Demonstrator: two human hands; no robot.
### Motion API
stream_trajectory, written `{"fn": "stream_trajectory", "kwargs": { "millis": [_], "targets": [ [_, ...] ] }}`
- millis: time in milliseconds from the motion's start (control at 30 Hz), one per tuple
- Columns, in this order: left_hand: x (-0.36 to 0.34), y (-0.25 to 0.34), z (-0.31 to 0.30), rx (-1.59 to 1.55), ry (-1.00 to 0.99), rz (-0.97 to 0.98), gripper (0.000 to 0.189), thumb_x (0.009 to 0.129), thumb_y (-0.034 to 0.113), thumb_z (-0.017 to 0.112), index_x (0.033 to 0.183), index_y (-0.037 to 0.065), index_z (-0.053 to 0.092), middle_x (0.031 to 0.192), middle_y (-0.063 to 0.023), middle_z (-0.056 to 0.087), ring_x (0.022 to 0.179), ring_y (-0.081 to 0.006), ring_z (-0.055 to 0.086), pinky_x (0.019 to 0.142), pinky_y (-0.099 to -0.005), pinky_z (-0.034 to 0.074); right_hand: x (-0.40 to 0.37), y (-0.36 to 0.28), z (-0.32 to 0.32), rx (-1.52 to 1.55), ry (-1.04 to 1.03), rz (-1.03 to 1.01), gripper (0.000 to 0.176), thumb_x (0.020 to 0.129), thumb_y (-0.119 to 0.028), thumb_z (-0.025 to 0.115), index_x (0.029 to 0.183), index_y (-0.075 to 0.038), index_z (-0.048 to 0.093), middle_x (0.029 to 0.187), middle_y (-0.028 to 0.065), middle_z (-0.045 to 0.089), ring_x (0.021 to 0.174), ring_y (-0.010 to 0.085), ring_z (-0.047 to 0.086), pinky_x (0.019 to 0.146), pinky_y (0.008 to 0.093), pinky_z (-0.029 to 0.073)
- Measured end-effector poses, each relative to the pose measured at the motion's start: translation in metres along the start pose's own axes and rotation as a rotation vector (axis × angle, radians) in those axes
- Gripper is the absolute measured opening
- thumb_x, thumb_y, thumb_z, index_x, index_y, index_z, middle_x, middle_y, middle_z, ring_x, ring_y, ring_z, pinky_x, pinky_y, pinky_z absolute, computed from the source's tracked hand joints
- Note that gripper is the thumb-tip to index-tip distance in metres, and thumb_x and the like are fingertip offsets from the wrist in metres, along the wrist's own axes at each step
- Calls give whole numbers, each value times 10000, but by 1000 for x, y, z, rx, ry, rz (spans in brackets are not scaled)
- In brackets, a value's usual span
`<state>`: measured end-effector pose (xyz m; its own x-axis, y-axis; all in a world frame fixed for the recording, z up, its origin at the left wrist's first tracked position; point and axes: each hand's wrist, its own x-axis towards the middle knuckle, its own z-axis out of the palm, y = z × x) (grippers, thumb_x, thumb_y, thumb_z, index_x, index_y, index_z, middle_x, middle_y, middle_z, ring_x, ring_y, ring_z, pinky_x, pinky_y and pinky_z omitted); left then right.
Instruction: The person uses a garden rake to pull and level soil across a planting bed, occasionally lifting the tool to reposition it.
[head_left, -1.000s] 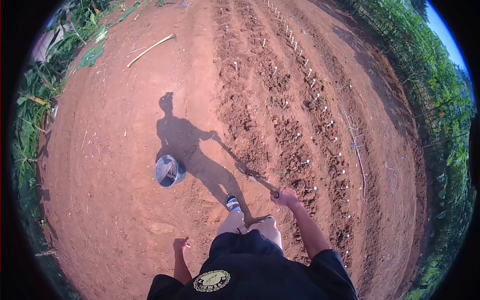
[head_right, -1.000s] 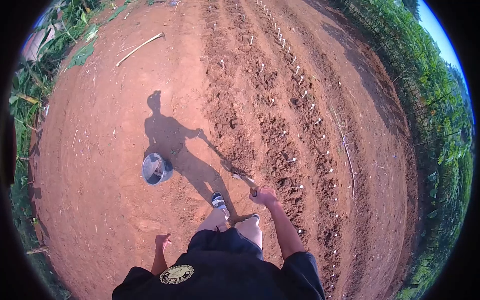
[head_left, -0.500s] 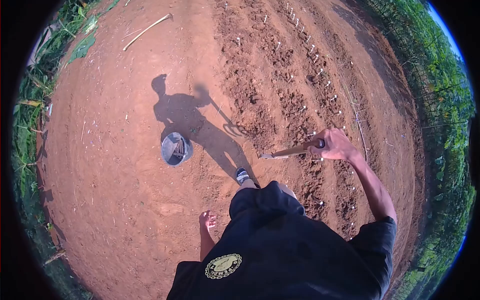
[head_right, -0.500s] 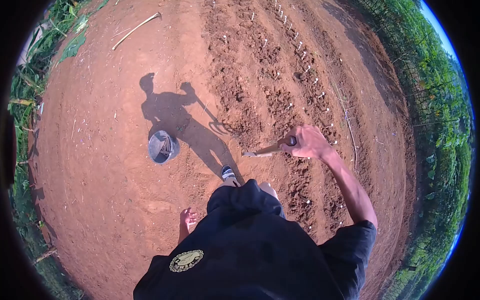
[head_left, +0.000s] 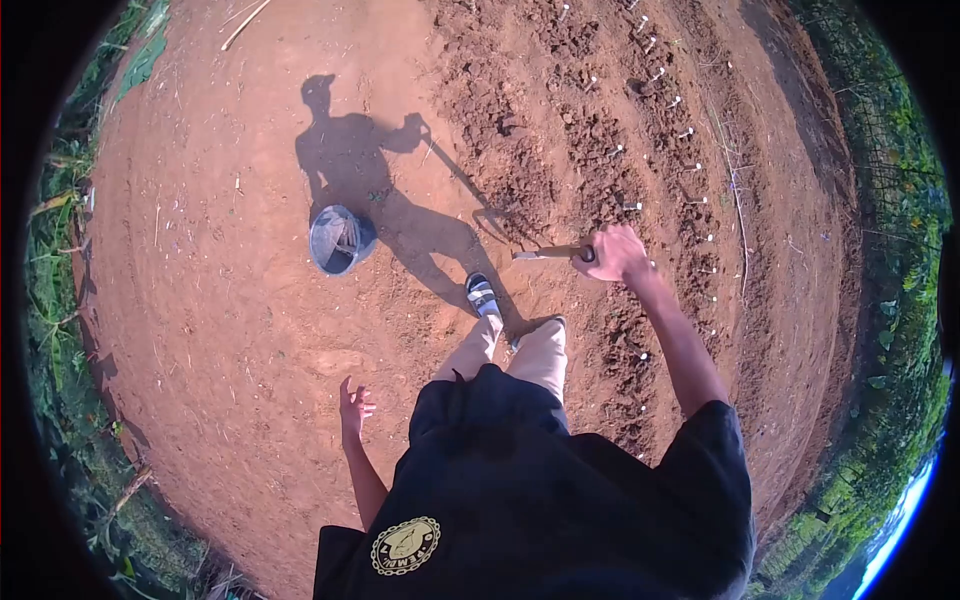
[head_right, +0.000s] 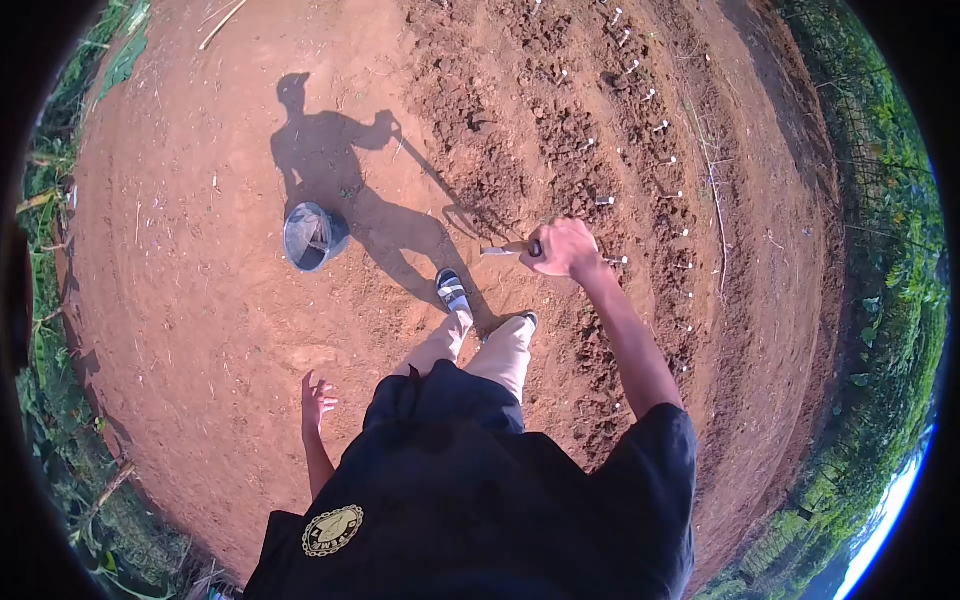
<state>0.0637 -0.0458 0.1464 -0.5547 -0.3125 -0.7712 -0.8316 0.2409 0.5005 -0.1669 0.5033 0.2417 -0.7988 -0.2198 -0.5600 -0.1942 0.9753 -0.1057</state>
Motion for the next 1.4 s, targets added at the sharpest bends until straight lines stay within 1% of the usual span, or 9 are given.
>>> {"fn": "stream_trajectory", "kwargs": {
  "millis": [167, 333, 400, 567, 700, 767, 1067, 1333, 1400],
  "targets": [
    [-47, -15, -15, -30, 180, -42, 545, 873, 377, 477, 1333, 213, 234, 1041, -185, 564, 738, -269, 619, 622, -380, 505, 61, 5, 75, 65, 23, 31, 447, 744, -449, 439, 769, -59, 654, 748, 175, 629, 738, 278, 623, 714, 367, 490],
    [-2, -185, -4, -272, 40, -263, 592, 840, 382, 544, 1287, 248, 179, 1050, -193, 558, 757, -361, 613, 612, -444, 500, 46, -6, 63, 119, -5, 61, 441, 729, -444, 452, 747, -57, 661, 773, 175, 634, 771, 280, 622, 734, 367, 478],
    [-24, -169, 12, 11, -33, -247, 584, 848, 351, 536, 1286, 235, 168, 1060, -183, 552, 851, -351, 587, 670, -454, 487, 35, -7, 72, 128, 6, 56, 439, 721, -446, 458, 766, -61, 665, 788, 179, 635, 781, 285, 622, 731, 366, 480],
    [-15, -191, 41, -831, -372, -440, 523, 883, 290, 482, 1292, 134, 195, 1086, -166, 542, 935, -298, 554, 790, -452, 446, 26, -12, 87, 128, 3, 62, 415, 721, -451, 451, 767, -101, 669, 752, 163, 637, 715, 286, 629, 701, 370, 494],
    [3, -108, 49, 108, -166, -15, 520, 876, 316, 484, 1294, 131, 236, 1063, -167, 553, 906, -278, 576, 798, -439, 458, 24, -12, 96, 143, -30, 84, 418, 727, -455, 444, 778, -102, 661, 749, 163, 634, 718, 282, 627, 703, 375, 492],
    [15, -56, 51, -111, -67, -237, 542, 867, 350, 502, 1307, 179, 234, 1058, -166, 555, 815, -280, 607, 725, -439, 488, 21, -11, 94, 156, 5, 81, 415, 729, -452, 443, 780, -102, 659, 756, 165, 633, 726, 282, 625, 708, 376, 488],
    [59, 94, 72, 138, 10, 173, 413, 860, 323, 527, 1210, 135, 413, 883, -107, 617, 615, -168, 598, 520, -278, 471, 34, -5, 110, 267, 2, 63, 344, 705, -422, 473, 771, -134, 650, 769, 171, 625, 764, 293, 614, 729, 369, 476],
    [73, 244, 356, -220, -706, -26, 356, 873, 292, 487, 1145, 64, 454, 840, -101, 603, 632, -150, 575, 570, -259, 484, 29, -2, 102, 406, -82, 40, 377, 720, -445, 480, 718, -108, 650, 712, 139, 631, 697, 297, 619, 699, 370, 488],
    [92, 236, 398, 529, -407, 176, 447, 835, 376, 523, 1141, 55, 469, 917, -201, 608, 718, -338, 608, 675, -383, 486, 29, 2, 121, 410, -93, 31, 399, 732, -450, 469, 724, -95, 650, 712, 141, 632, 680, 297, 621, 690, 377, 492]
  ]
}}
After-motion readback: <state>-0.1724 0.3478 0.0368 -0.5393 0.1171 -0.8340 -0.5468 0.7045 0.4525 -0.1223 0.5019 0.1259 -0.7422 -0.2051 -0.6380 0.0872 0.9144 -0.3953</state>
